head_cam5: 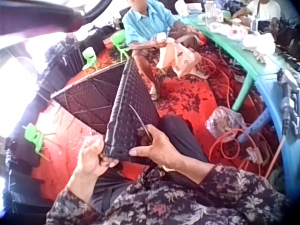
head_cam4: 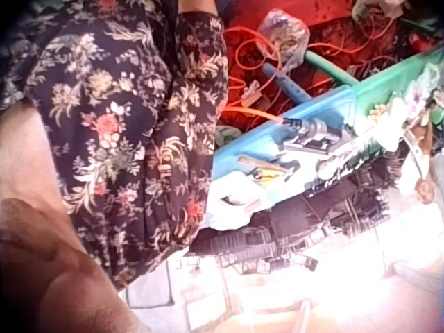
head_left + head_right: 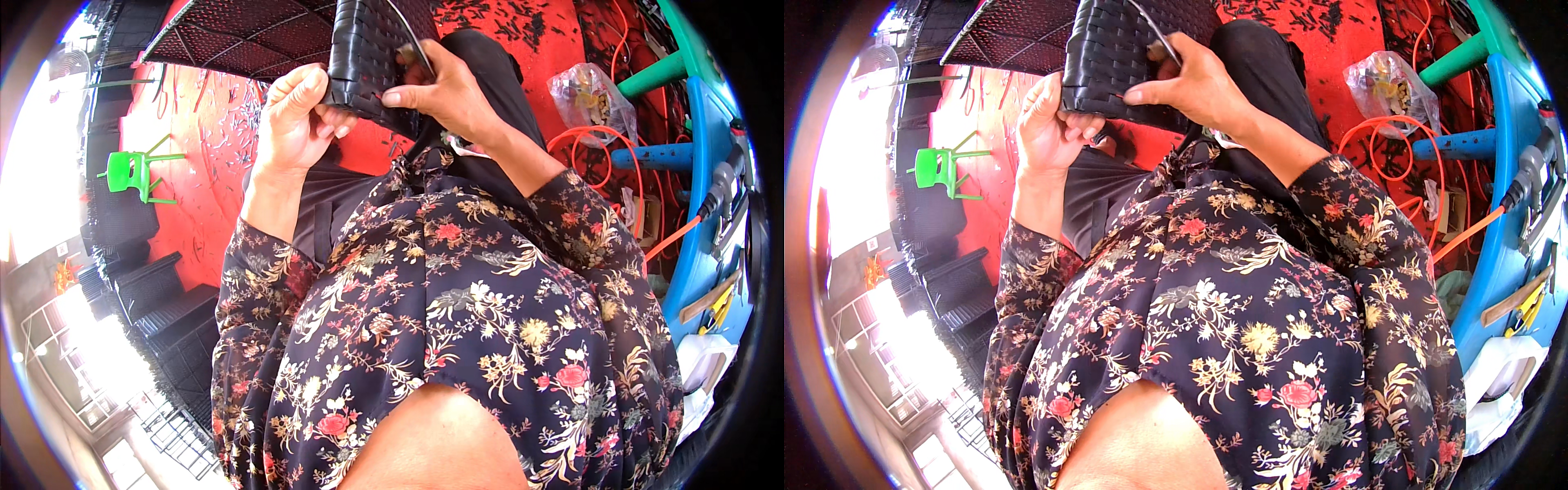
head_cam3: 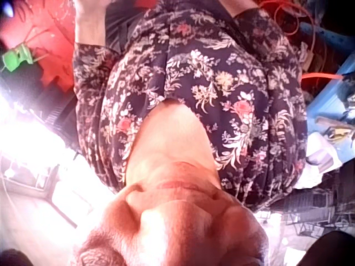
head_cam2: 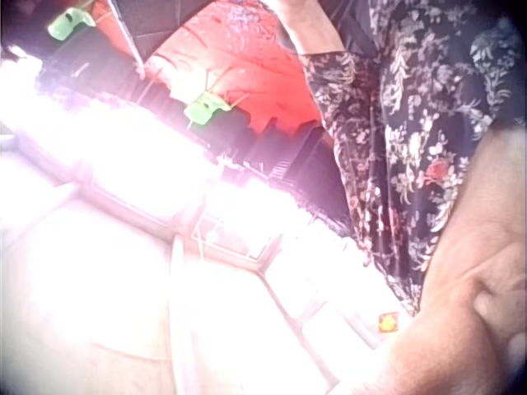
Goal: The person assembles a black wicker chair by hand and using shears, attaching plastic components and trimming materials.
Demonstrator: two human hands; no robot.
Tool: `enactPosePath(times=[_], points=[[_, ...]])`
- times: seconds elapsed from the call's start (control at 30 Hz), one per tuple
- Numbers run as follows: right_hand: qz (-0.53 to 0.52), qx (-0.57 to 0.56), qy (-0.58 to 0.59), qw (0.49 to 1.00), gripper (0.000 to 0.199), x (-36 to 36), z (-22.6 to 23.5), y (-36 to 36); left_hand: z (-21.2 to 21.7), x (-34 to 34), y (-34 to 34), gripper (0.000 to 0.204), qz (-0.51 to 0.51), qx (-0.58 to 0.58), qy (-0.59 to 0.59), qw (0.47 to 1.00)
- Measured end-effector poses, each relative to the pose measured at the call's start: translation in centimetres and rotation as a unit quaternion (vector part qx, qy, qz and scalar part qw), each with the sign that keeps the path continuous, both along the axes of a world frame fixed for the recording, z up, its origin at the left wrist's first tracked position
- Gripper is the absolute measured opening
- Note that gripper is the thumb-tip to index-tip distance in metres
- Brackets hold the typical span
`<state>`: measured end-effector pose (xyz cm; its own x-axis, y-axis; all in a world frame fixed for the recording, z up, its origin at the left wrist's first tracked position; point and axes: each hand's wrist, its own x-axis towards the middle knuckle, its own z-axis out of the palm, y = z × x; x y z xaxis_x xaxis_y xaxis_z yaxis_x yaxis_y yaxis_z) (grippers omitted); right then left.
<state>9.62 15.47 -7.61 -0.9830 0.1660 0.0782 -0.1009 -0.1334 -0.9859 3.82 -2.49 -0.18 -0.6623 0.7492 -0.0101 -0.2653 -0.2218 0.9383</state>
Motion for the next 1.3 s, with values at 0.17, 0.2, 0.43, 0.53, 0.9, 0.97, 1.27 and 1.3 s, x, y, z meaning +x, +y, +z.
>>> enactPosePath(times=[0.17,0.2,0.43,0.53,0.9,0.97,1.27,1.3], points=[[0.004,-0.161,-0.056,0.985,0.039,1.9,-1.2,0.8,-0.8,0.3,-0.8,0.030,-0.011,0.058,-0.101,0.993],[-0.002,-0.165,-0.054,0.985,0.032,1.9,-1.8,1.1,-0.9,0.4,-1.3,0.032,-0.005,0.074,-0.136,0.988],[-0.024,-0.141,-0.076,0.987,0.030,2.2,-2.9,1.4,-0.8,0.7,-2.7,0.030,0.112,-0.089,0.150,0.978],[-0.020,-0.139,-0.075,0.987,0.029,1.5,-3.4,0.8,1.3,3.1,-0.2,0.041,0.213,-0.201,0.152,0.944],[0.008,-0.171,-0.059,0.983,0.026,1.8,-3.1,1.0,-1.7,3.2,2.3,0.060,0.375,-0.148,0.290,0.868],[0.008,-0.163,-0.061,0.985,0.025,1.9,-3.0,1.2,-2.1,3.1,1.9,0.065,0.332,-0.100,0.227,0.910],[0.010,-0.171,-0.064,0.983,0.022,3.3,-1.6,3.2,1.2,3.4,0.9,0.020,0.165,-0.060,0.080,0.981],[0.009,-0.179,-0.065,0.982,0.022,3.5,-1.3,3.3,1.4,2.6,0.7,0.018,0.135,-0.130,0.106,0.977]])
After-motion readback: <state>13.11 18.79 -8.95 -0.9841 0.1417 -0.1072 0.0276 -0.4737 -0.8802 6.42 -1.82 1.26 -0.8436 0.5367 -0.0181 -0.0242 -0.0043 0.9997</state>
